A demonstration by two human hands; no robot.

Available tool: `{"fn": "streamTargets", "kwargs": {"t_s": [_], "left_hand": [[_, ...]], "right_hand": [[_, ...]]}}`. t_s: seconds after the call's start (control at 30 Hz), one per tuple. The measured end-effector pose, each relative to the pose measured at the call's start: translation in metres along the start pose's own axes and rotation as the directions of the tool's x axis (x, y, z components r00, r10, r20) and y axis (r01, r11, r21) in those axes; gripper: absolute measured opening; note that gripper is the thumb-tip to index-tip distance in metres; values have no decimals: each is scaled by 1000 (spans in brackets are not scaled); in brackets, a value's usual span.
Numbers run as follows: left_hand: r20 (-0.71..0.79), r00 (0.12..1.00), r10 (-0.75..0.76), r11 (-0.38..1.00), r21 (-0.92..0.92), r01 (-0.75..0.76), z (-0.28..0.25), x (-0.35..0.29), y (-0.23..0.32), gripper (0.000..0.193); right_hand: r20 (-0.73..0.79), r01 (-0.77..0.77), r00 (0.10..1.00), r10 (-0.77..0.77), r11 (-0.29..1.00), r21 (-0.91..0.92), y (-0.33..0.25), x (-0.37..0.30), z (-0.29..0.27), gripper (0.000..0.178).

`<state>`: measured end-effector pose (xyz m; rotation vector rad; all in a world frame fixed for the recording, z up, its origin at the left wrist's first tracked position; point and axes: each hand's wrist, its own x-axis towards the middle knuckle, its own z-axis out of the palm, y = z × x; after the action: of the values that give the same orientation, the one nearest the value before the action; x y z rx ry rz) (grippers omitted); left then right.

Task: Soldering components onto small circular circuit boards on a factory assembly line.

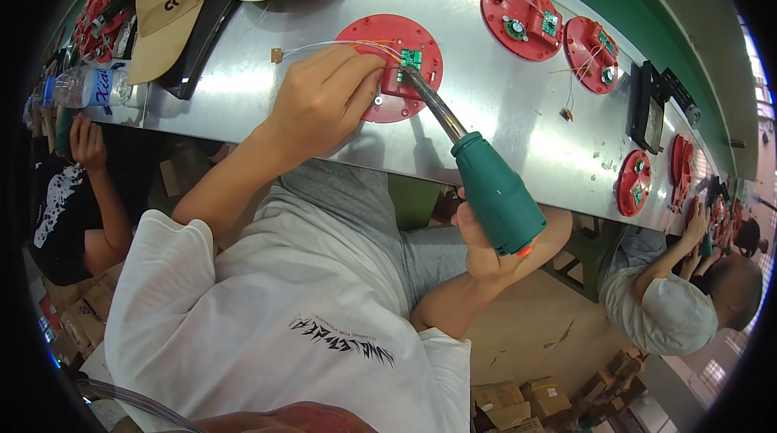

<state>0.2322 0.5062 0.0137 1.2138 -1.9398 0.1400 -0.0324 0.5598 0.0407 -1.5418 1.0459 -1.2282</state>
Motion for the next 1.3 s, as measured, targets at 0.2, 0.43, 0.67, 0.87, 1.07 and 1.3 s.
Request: {"fn": "streamTargets", "kwargs": {"t_s": [0.2, 0.43, 0.67, 0.87, 1.07, 1.3], "left_hand": [[52, 997, -49, 997, -50, 52, -4, 0, 4, 13], [52, 998, -47, 997, -61, 50, -2, -1, 3, 13], [3, 1000, 4, 1000, -31, -4, 3, 0, -3, 15], [-149, 989, -21, 1000, 4, 21, 3, -2, 2, 19], [-270, 963, -18, 999, -48, 5, -11, 0, 11, 35], [-267, 963, 41, 991, -113, -73, -4, -3, 2, 36]], "right_hand": [[56, -99, 994, 95, 992, 75, 0, 1, -6, 42], [-93, 48, 995, -39, 994, 97, 2, 2, -11, 52], [-141, 65, 989, -49, 992, 111, 5, 4, -11, 53], [-243, -55, 967, 72, 996, 76, 25, -2, -26, 39], [-132, -134, 981, 144, 988, 82, -1, 15, -28, 37], [229, -586, 721, 654, 752, -300, -21, 47, -65, 67]]}}
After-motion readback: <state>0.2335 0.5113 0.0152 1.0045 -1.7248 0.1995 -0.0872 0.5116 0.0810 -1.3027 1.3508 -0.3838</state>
